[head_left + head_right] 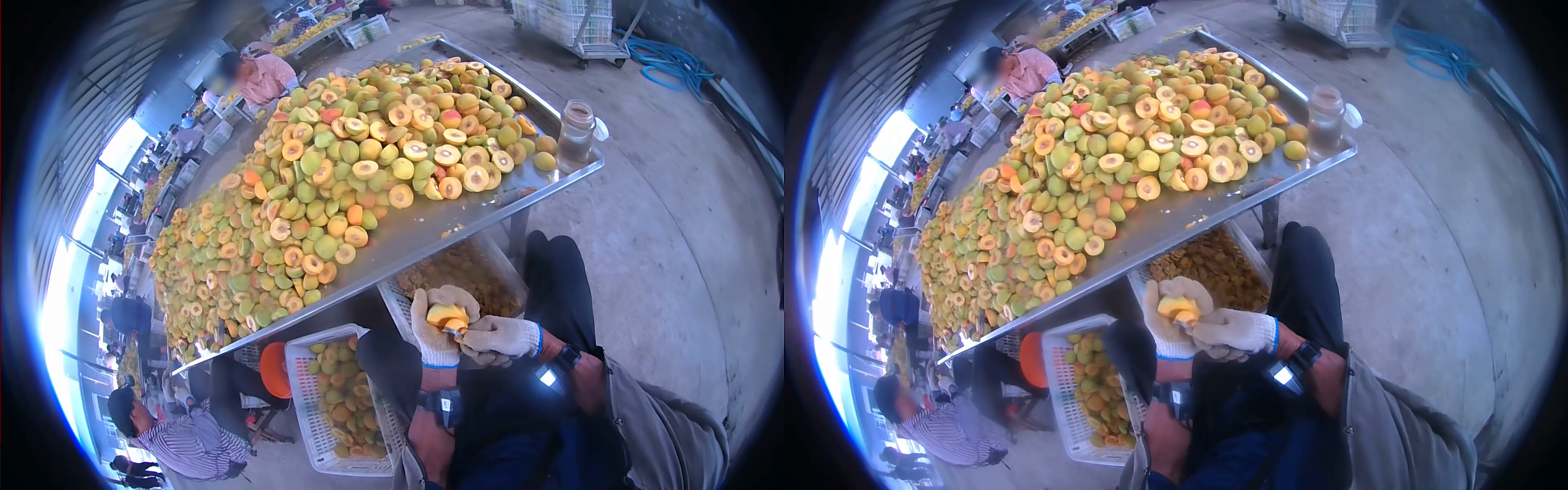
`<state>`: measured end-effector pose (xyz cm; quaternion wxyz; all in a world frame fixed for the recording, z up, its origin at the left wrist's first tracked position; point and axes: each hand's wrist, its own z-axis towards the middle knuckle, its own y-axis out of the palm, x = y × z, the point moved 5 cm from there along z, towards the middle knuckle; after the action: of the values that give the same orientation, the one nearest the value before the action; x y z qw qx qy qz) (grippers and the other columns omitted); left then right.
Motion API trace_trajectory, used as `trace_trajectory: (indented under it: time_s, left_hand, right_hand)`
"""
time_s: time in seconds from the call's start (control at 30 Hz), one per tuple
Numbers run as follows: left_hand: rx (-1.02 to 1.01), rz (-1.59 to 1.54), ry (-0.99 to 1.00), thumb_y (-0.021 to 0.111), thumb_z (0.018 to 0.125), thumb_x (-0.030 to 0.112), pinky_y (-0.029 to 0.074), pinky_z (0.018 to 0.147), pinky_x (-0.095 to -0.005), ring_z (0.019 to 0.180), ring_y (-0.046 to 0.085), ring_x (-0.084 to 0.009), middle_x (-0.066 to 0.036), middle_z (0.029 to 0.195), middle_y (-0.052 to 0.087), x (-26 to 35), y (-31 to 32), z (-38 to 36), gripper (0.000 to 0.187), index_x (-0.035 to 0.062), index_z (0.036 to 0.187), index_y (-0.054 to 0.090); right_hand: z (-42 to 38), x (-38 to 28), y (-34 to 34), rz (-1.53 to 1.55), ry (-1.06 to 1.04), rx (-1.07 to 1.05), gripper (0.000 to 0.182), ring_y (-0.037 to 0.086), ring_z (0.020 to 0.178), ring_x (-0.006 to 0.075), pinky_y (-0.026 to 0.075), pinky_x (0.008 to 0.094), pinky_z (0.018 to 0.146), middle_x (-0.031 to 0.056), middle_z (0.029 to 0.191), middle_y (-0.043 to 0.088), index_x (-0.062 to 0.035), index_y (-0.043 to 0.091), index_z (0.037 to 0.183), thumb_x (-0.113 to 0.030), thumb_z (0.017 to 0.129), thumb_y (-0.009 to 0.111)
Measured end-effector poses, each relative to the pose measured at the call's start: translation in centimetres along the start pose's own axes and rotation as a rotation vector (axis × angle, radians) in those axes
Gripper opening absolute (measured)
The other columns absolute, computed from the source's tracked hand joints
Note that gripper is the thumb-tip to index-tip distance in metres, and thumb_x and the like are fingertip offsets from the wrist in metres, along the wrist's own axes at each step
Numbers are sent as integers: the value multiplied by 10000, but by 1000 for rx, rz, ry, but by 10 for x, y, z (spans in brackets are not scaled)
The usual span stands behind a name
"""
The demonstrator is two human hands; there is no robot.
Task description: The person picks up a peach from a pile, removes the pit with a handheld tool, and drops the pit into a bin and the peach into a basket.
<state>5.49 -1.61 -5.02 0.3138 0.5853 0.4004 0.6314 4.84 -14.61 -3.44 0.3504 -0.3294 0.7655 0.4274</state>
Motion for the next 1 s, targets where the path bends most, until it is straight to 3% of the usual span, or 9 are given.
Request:
trace_trajectory:
  time_s: [0.2, 0.33, 0.47, 0.53, 0.6, 0.7, 0.8, 0.9, 1.0]
  left_hand:
    - [240, 160, 125, 433, 1097, 440, 592, 813, -460, 895, 689, -332, -204, 1034, 692, 17, -3, -4, 490, -3, 1181, 624]
    - [301, 1419, 665, 507, 1052, 119, 608, 805, -337, 944, 706, -237, -144, 1078, 701, 75, 5, -27, 259, -33, 1228, 622]
    - [624, 482, 553, 676, 930, -1, 585, 909, -393, 1054, 707, -251, -139, 1118, 706, 160, -115, -85, 305, -21, 1232, 640]
    - [1037, 1897, 784, 482, 1061, 231, 576, 857, -411, 1005, 684, -314, -159, 1074, 688, 191, -64, -131, 370, -71, 1177, 661]
    - [1193, 1072, 668, 508, 1054, 279, 543, 926, -445, 1061, 658, -334, -193, 1111, 678, 231, -160, -181, 429, -88, 1236, 636]
    - [1607, 1466, 310, 515, 1050, 332, 518, 972, -462, 1106, 648, -367, -261, 1212, 661, 255, -206, -240, 503, -100, 1290, 612]
    - [1812, 1916, 468, 522, 1051, 345, 510, 986, -466, 1106, 657, -408, -300, 1234, 670, 259, -200, -246, 506, -97, 1264, 644]
    - [1405, 1430, 705, 535, 1040, 275, 502, 993, -455, 1126, 666, -381, -259, 1253, 688, 258, -184, -192, 445, -71, 1293, 655]
    - [1229, 2023, 632, 600, 1002, 257, 507, 975, -458, 1092, 667, -398, -259, 1206, 694, 267, -134, -99, 408, -59, 1243, 690]
  right_hand:
    - [3, 6, -8, 269, -124, 52, 456, 399, 435, 53, 303, 235, 380, -57, 604, 457, -149, 570, 798, -497, 1085, 506]
    - [8, 2, -31, 95, 24, 421, 456, 423, 416, 73, 320, 251, 360, -36, 610, 465, -138, 570, 873, -544, 1068, 504]
    - [21, 24, -48, 431, 12, 479, 461, 423, 429, 94, 341, 266, 387, -22, 640, 495, -144, 555, 868, -560, 1062, 510]
    - [22, 23, -50, 442, 13, 477, 444, 430, 443, 94, 352, 264, 405, -20, 645, 502, -150, 546, 862, -544, 1065, 526]
    - [24, 22, -53, 502, -19, 496, 419, 436, 449, 93, 363, 263, 413, -21, 649, 506, -151, 544, 866, -515, 1073, 536]
    - [24, 20, -51, 486, -26, 513, 407, 441, 450, 92, 371, 260, 417, -22, 646, 509, -148, 549, 876, -499, 1081, 533]
    - [26, 20, -52, 454, -22, 543, 408, 450, 453, 94, 380, 259, 419, -19, 645, 510, -144, 549, 877, -494, 1087, 522]
    - [30, 20, -52, 386, -4, 578, 411, 460, 454, 98, 391, 263, 419, -15, 647, 511, -134, 548, 880, -482, 1095, 501]
    - [29, 16, -50, 294, 19, 633, 419, 468, 448, 104, 401, 268, 414, -11, 649, 514, -119, 549, 890, -474, 1102, 479]
